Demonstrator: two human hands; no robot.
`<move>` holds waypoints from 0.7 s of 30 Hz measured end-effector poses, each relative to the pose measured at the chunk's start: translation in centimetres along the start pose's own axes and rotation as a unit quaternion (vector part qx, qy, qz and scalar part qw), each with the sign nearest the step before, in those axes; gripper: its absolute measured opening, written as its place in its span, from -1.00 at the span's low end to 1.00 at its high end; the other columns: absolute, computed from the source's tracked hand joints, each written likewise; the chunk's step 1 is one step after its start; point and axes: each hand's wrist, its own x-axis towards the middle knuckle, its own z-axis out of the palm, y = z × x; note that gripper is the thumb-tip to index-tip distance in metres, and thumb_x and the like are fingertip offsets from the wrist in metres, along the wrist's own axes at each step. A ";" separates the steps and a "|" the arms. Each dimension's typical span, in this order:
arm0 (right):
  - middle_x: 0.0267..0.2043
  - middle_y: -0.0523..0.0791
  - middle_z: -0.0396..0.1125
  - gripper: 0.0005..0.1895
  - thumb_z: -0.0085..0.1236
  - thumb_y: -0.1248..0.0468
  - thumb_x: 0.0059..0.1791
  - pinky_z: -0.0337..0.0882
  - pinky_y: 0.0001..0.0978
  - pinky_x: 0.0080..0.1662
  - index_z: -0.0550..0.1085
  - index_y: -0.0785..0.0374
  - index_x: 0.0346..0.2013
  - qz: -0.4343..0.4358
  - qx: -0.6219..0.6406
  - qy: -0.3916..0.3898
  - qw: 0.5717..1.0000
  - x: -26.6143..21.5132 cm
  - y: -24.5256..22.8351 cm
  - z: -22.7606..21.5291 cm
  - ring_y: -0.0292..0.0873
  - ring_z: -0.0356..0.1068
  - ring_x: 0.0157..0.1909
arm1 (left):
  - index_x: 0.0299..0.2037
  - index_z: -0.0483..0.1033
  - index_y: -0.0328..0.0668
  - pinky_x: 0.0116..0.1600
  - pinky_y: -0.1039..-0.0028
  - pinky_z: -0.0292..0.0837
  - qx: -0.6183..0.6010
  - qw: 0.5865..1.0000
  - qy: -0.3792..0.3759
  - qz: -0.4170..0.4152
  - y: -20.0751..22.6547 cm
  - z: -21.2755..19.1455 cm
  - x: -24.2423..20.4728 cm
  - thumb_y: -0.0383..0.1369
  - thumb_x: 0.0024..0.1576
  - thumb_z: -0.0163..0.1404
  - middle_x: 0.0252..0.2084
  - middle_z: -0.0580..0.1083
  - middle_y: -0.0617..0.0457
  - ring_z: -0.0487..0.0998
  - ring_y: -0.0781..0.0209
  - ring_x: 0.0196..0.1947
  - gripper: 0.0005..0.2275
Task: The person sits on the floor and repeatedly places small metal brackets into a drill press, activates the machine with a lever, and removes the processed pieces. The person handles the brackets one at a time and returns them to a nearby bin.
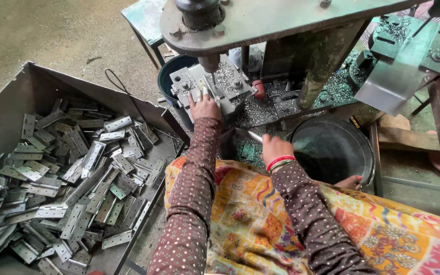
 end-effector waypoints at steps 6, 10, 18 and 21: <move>-0.02 0.24 0.32 -0.51 -0.08 0.12 0.05 0.45 0.06 -0.04 0.18 0.23 0.23 0.025 0.027 -0.054 0.998 0.5 0.9 2.9 0.24 0.43 -0.02 | -0.06 0.60 -0.11 0.48 -0.06 -0.51 0.033 0.995 -0.086 -0.031 -0.2 -0.7 1.5 -0.27 0.24 -0.13 0.48 0.07 -0.10 0.14 0.10 0.41 -0.75; 0.03 0.26 0.27 -0.36 0.05 0.11 -0.04 0.41 0.05 0.00 0.12 0.23 0.26 -0.001 0.005 -0.094 0.996 0.5 1.7 5.7 0.25 0.38 0.03 | -0.12 0.61 -0.02 0.43 -0.06 -0.56 0.032 0.993 -0.110 -0.016 -0.1 -1.3 0.5 -0.33 0.17 -0.10 0.46 0.06 -0.08 0.04 0.05 0.44 -0.79; 0.02 0.23 0.32 -0.39 0.05 0.04 -0.02 0.40 0.03 0.03 0.15 0.25 0.22 0.008 0.021 -0.018 1.000 -0.2 -0.2 -0.6 0.21 0.39 0.05 | -0.21 0.63 -0.06 0.46 -0.06 -0.59 -0.001 0.991 -0.133 -0.015 -0.2 -2.2 0.6 -0.34 0.20 -0.14 0.47 0.08 0.01 0.02 0.09 0.47 -0.78; 0.01 0.23 0.32 -0.41 0.05 0.05 -0.01 0.39 0.03 0.02 0.14 0.23 0.21 0.007 0.029 -0.026 0.999 -0.3 0.0 -0.3 0.22 0.38 0.05 | -0.23 0.63 -0.06 0.44 -0.01 -0.59 -0.007 0.990 -0.137 -0.037 -0.5 -1.8 1.7 -0.32 0.16 -0.11 0.47 0.05 -0.01 -0.01 0.07 0.47 -0.80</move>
